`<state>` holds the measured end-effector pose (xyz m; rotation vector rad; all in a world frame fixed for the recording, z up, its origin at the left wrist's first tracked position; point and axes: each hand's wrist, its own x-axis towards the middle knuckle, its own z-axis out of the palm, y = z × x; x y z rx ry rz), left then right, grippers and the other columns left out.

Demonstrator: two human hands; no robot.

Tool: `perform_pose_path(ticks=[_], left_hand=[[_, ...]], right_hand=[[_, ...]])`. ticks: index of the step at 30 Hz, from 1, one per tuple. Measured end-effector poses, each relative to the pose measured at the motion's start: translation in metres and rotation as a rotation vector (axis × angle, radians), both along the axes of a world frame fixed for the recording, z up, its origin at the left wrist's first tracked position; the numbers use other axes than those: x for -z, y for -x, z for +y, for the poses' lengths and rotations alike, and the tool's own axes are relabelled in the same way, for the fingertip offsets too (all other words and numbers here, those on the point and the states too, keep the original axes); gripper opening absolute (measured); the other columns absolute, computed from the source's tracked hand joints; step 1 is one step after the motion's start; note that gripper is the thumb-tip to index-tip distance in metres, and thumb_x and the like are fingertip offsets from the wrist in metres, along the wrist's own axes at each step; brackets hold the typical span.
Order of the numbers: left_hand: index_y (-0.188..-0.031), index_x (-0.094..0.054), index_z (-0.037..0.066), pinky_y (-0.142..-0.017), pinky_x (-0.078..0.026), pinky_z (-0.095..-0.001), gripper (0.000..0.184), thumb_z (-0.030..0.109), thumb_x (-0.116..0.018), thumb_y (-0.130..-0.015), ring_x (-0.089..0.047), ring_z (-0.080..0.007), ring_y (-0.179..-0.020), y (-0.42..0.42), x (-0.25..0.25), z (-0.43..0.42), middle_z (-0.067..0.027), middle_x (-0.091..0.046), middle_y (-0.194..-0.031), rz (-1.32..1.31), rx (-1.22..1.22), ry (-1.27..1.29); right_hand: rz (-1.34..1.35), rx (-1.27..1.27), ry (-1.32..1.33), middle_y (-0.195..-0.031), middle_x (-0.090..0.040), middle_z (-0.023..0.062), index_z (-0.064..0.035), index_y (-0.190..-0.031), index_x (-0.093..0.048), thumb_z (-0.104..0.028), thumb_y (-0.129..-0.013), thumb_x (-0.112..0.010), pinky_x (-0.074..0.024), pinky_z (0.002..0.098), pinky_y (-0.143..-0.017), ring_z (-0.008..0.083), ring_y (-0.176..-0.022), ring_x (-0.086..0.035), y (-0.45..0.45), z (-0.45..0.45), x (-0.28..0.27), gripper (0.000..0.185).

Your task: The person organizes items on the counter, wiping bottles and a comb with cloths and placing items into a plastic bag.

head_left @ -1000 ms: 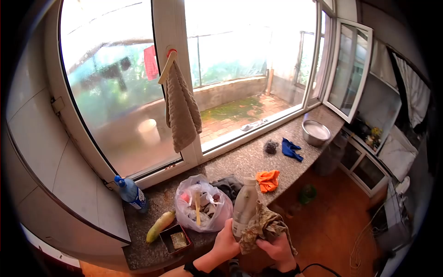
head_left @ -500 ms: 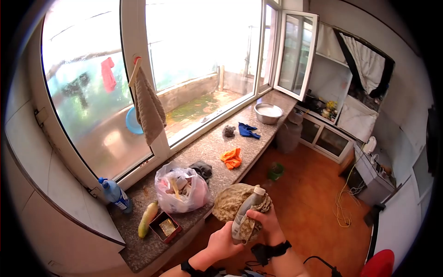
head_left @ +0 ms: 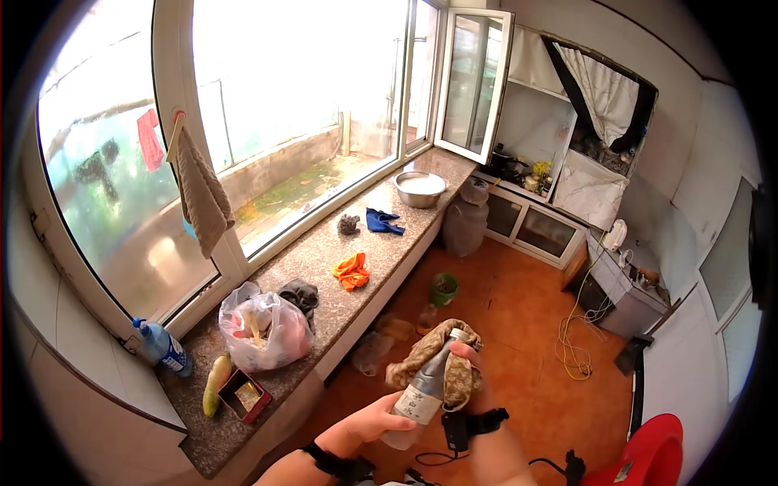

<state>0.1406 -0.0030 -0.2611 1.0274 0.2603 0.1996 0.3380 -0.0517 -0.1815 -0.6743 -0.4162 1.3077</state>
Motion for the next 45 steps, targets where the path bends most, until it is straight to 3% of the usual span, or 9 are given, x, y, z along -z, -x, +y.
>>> perform_pose_path(ticks=[6, 10, 15, 21, 23, 28, 38, 41, 45], left_hand=[[-0.112, -0.051, 0.003, -0.071, -0.054, -0.0411, 0.054, 0.027, -0.078, -0.072, -0.067, -0.0393, -0.088, -0.022, -0.052, -0.021, -0.021, -0.064, -0.108, 0.721, -0.313, -1.272], [-0.106, -0.049, 0.002, -0.058, -0.051, -0.038, 0.047, 0.023, -0.075, -0.073, -0.064, -0.0297, -0.072, -0.029, -0.015, -0.025, -0.0122, -0.057, -0.085, 0.75, -0.621, -1.777], [-0.108, -0.049, 0.003, -0.067, -0.053, -0.0426, 0.053, 0.026, -0.078, -0.07, -0.066, -0.0352, -0.083, -0.019, -0.028, -0.034, -0.0155, -0.064, -0.09, 0.803, -0.51, -1.511], [-0.125, -0.047, 0.0, -0.08, -0.053, -0.0382, 0.067, 0.034, -0.074, -0.074, -0.068, -0.0323, -0.093, 0.002, -0.026, -0.025, -0.0202, -0.068, -0.099, 0.536, -0.35, -0.924], [-0.132, -0.046, 0.0, -0.079, -0.053, -0.0345, 0.075, 0.037, -0.077, -0.075, -0.068, -0.0271, -0.088, 0.002, -0.009, -0.024, -0.0155, -0.068, -0.101, 0.03, -0.322, -0.433], [-0.13, -0.051, -0.002, -0.074, -0.052, -0.0377, 0.076, 0.042, -0.077, -0.073, -0.064, -0.029, -0.083, 0.01, -0.001, -0.045, -0.0186, -0.065, -0.1, -0.329, 0.046, 0.426], [-0.132, -0.049, 0.001, -0.079, -0.054, -0.0388, 0.072, 0.034, -0.079, -0.075, -0.066, -0.0284, -0.086, 0.022, -0.018, -0.032, -0.0171, -0.065, -0.103, -0.186, 0.025, 0.262], [-0.134, -0.047, 0.001, -0.083, -0.055, -0.0403, 0.072, 0.033, -0.079, -0.078, -0.067, -0.0277, -0.09, 0.025, -0.016, -0.028, -0.0146, -0.066, -0.105, -0.009, -0.166, -0.04], [-0.126, -0.048, 0.001, -0.078, -0.055, -0.0418, 0.066, 0.032, -0.079, -0.076, -0.068, -0.036, -0.092, 0.022, -0.049, -0.038, -0.018, -0.066, -0.108, 0.437, -0.435, -0.872]], right_hand=[[-0.105, 0.141, 0.114, -0.087, -0.068, 0.006, -0.0058, -0.098, -0.063, -0.013, -0.084, -0.07, -0.0534, 0.031, -0.07, 0.018, -0.076, -0.066, -0.011, 0.001, 0.015, 0.018], [-0.127, 0.342, 0.051, -0.089, -0.066, 0.0031, -0.0072, -0.1, -0.063, -0.013, -0.082, -0.077, -0.0522, 0.0311, -0.07, 0.0156, -0.076, -0.063, -0.011, 0.018, 0.074, 0.024], [-0.194, 0.399, 0.1, -0.096, -0.064, 0.0016, -0.0074, -0.105, -0.06, -0.011, -0.079, -0.082, -0.0534, 0.0313, -0.072, 0.0151, -0.081, -0.063, 0.019, 0.007, 0.056, 0.034], [-0.047, -0.156, -0.036, -0.097, -0.066, 0.0072, -0.0045, -0.11, -0.061, -0.014, -0.083, -0.076, -0.0573, 0.0334, -0.075, 0.0193, -0.085, -0.067, 0.005, -0.007, 0.037, 0.032], [-0.04, -0.181, -0.061, -0.101, -0.068, 0.0098, -0.003, -0.113, -0.061, -0.017, -0.086, -0.072, -0.058, 0.0346, -0.078, 0.0222, -0.089, -0.068, 0.008, -0.011, 0.031, 0.032], [0.232, -0.339, -0.131, -0.106, -0.07, 0.013, -0.0019, -0.118, -0.06, -0.025, -0.083, -0.075, -0.0587, 0.0371, -0.08, 0.0254, -0.091, -0.069, 0.011, -0.005, 0.032, 0.045], [0.211, -0.321, -0.071, -0.106, -0.07, 0.0148, -0.0038, -0.116, -0.059, -0.023, -0.084, -0.073, -0.0583, 0.0392, -0.08, 0.0272, -0.093, -0.069, 0.017, -0.007, 0.008, 0.039], [0.122, -0.281, -0.092, -0.105, -0.069, 0.015, -0.0045, -0.114, -0.059, -0.017, -0.086, -0.07, -0.0577, 0.038, -0.08, 0.0268, -0.093, -0.068, 0.021, -0.004, 0.005, 0.032], [-0.075, -0.123, -0.114, -0.098, -0.069, 0.011, -0.0043, -0.109, -0.06, -0.014, -0.085, -0.072, -0.057, 0.034, -0.075, 0.0222, -0.085, -0.068, 0.025, 0.002, 0.011, 0.028]])
